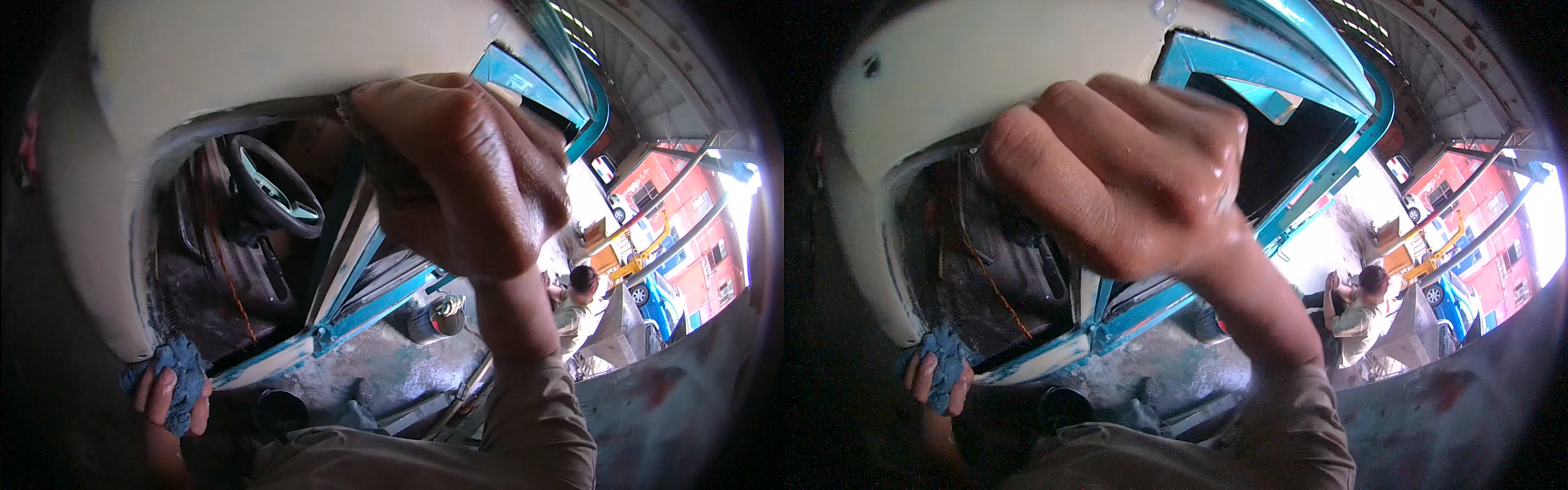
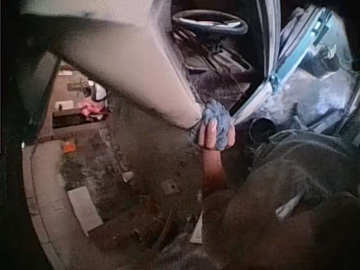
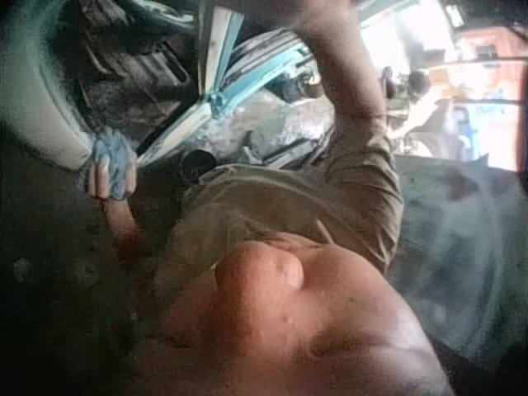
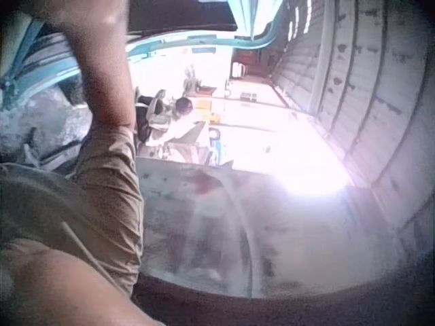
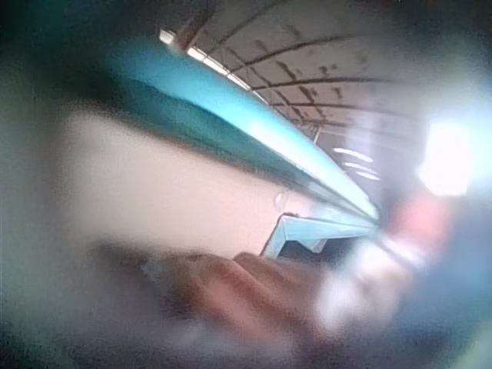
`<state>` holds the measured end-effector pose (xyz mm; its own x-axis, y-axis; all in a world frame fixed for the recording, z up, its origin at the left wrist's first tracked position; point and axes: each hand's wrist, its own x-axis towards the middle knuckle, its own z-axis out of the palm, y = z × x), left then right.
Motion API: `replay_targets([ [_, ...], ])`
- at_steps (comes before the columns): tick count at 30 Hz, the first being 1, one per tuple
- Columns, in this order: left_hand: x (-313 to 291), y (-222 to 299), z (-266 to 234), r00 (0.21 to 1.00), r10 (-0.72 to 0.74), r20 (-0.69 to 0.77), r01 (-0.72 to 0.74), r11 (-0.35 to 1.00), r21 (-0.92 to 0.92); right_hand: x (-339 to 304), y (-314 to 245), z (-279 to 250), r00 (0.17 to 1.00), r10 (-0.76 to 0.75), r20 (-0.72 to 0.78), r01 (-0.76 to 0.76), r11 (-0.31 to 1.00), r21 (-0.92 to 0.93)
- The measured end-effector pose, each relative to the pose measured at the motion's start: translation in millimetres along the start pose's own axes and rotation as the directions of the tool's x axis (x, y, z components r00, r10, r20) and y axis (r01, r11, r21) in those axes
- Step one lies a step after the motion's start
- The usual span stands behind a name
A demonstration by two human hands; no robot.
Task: The person sands the door frame and surrounding body panels of a teal car using a sanding block and a blue cloth. The person repeatedly wipes the sanded areas and occasionally dips the cloth into a bucket on the floor.
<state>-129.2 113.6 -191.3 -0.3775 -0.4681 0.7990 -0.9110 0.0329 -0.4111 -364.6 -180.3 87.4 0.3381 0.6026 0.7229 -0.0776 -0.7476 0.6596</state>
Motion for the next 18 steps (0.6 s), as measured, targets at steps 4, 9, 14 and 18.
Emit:
replay_targets([
  [4, -1, 0, -7, 1.0, -0.017, 0.01, 0.017, 1.0, 0.026, -27, -37, 6, 0.902, 0.415, -0.124, -0.409, 0.91, 0.07],
  [9, 0, 2, -4, 1.0, 0.0, -0.011, 0.0, 1.0, 0.021, -40, -78, 24, 0.633, 0.718, -0.288, -0.727, 0.68, 0.097],
  [14, -4, 6, 1, 1.0, -0.028, 0.004, 0.028, 1.0, -0.003, -34, -66, 15, 0.736, 0.625, -0.26, -0.66, 0.748, -0.07],
  [18, 6, 8, 3, 0.999, -0.04, 0.024, 0.042, 0.996, -0.077, -32, -17, 11, 0.953, 0.231, -0.196, -0.257, 0.959, -0.119],
])
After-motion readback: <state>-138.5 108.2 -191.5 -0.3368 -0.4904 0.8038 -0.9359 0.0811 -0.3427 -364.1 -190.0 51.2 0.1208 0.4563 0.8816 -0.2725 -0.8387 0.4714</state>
